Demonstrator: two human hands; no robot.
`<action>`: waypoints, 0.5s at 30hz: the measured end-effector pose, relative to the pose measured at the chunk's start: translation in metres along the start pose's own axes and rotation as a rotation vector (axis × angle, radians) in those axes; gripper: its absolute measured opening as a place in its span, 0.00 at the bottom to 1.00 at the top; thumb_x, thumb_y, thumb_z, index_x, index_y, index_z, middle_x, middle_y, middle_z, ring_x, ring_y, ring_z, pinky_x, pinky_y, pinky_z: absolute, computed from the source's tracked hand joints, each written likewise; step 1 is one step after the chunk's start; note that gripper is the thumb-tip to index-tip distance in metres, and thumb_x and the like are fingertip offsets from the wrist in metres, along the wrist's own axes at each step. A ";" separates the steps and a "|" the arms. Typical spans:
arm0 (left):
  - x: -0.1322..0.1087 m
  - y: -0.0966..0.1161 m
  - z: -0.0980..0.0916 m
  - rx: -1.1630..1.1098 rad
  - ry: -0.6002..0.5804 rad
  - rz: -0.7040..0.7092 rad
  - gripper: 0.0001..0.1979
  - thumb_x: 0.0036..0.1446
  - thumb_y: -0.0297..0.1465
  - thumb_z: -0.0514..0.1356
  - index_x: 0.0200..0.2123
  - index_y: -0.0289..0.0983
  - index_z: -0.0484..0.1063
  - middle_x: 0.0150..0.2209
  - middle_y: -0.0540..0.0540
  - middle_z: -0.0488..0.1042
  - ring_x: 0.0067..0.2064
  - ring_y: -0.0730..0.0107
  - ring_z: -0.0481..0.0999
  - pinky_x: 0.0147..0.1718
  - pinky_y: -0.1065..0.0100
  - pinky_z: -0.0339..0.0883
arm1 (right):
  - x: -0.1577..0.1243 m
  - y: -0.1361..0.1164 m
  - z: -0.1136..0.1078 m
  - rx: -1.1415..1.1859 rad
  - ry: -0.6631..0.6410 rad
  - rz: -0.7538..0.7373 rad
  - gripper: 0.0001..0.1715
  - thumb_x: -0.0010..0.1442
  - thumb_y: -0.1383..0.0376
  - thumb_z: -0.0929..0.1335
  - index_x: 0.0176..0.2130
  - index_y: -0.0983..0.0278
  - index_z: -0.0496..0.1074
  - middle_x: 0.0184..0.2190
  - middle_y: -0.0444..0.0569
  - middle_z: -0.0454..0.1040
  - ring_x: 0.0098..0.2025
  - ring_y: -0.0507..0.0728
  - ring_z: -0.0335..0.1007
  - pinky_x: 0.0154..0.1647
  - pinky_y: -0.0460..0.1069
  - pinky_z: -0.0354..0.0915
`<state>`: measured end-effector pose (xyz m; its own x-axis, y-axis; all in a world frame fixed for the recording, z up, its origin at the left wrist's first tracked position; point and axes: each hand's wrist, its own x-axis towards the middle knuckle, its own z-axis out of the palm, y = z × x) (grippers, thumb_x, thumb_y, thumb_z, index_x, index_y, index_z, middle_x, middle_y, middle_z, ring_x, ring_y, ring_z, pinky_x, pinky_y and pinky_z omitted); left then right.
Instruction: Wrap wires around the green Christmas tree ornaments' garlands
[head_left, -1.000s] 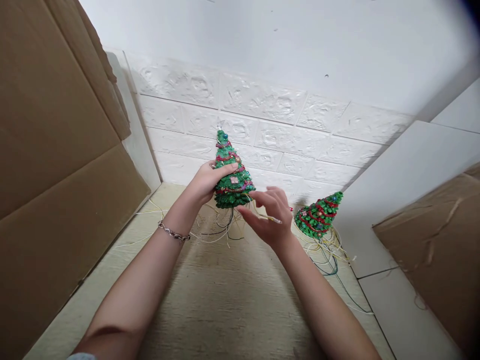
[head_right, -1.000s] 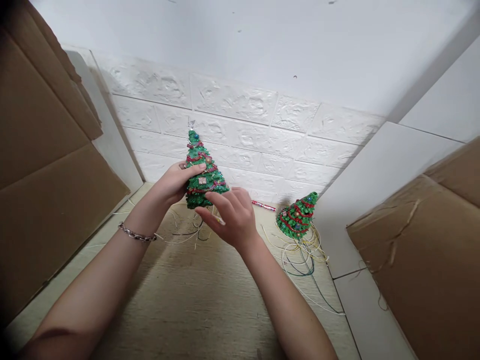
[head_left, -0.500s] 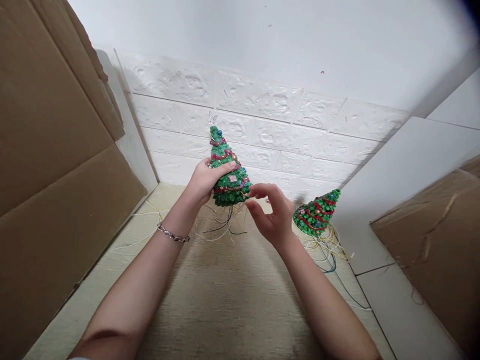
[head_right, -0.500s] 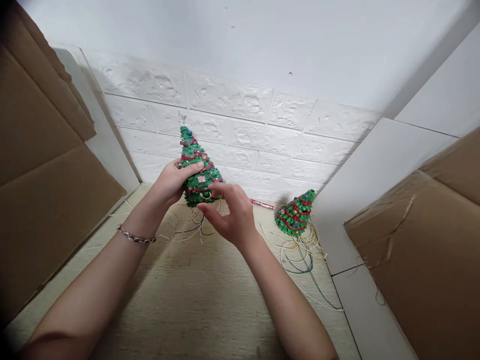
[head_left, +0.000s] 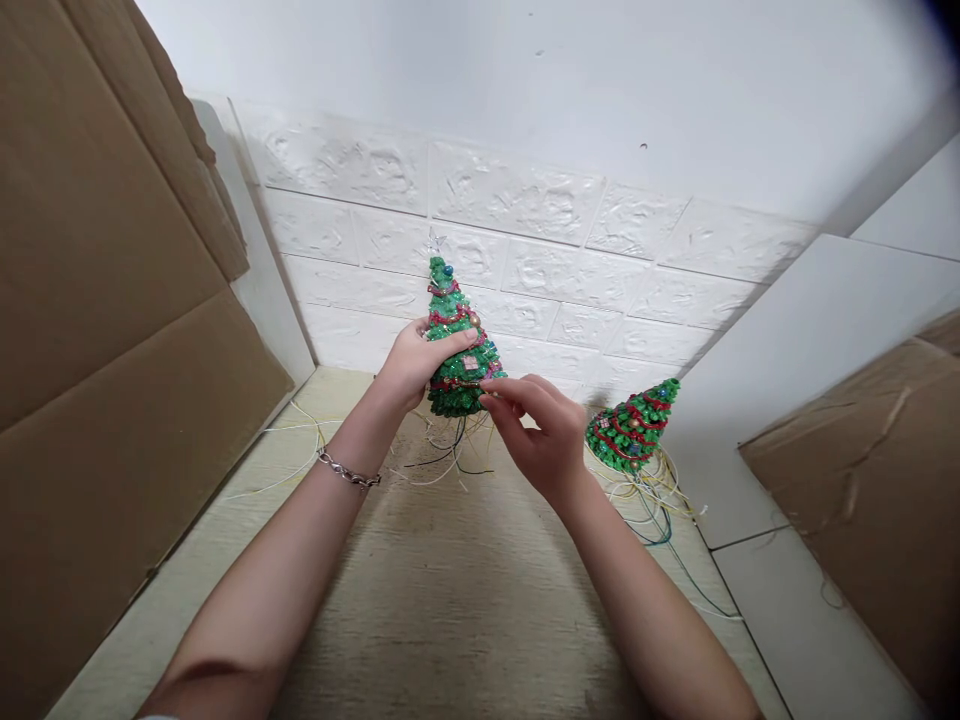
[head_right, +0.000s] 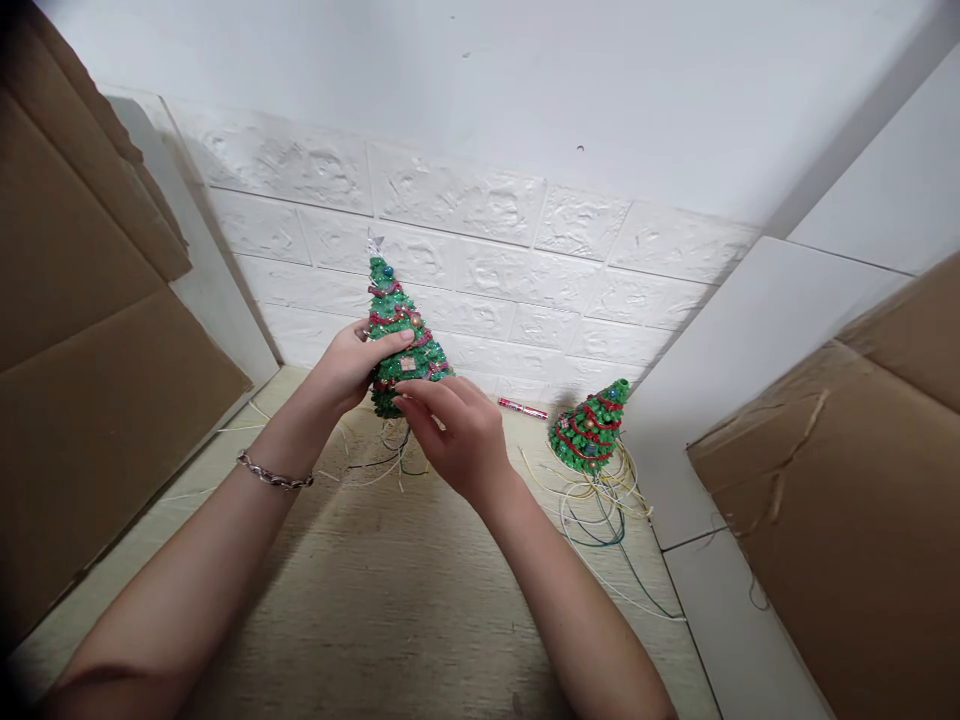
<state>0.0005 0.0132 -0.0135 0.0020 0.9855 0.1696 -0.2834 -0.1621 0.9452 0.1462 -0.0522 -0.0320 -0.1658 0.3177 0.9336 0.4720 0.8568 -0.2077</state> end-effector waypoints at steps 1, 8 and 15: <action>0.000 0.000 0.000 -0.003 0.001 -0.001 0.22 0.35 0.32 0.72 0.35 0.31 0.73 0.33 0.44 0.77 0.30 0.70 0.76 0.31 0.69 0.72 | 0.000 0.001 0.000 -0.022 0.004 -0.003 0.05 0.62 0.67 0.65 0.36 0.60 0.72 0.25 0.42 0.73 0.25 0.48 0.67 0.25 0.45 0.64; 0.000 0.002 0.001 -0.054 0.010 0.009 0.20 0.36 0.32 0.72 0.35 0.31 0.74 0.33 0.45 0.77 0.31 0.71 0.76 0.31 0.71 0.72 | -0.006 0.014 0.003 -0.081 -0.028 -0.036 0.07 0.63 0.66 0.64 0.38 0.59 0.73 0.29 0.45 0.76 0.31 0.51 0.70 0.31 0.48 0.68; 0.000 0.001 0.000 -0.087 -0.036 -0.004 0.19 0.37 0.32 0.72 0.34 0.32 0.75 0.31 0.46 0.77 0.31 0.71 0.75 0.32 0.70 0.71 | -0.005 0.021 0.004 -0.129 -0.181 0.019 0.10 0.62 0.64 0.64 0.37 0.62 0.75 0.29 0.48 0.74 0.32 0.54 0.69 0.33 0.50 0.66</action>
<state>0.0004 0.0133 -0.0120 0.0373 0.9834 0.1776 -0.3652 -0.1520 0.9184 0.1534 -0.0338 -0.0422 -0.3029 0.4106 0.8600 0.5816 0.7946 -0.1744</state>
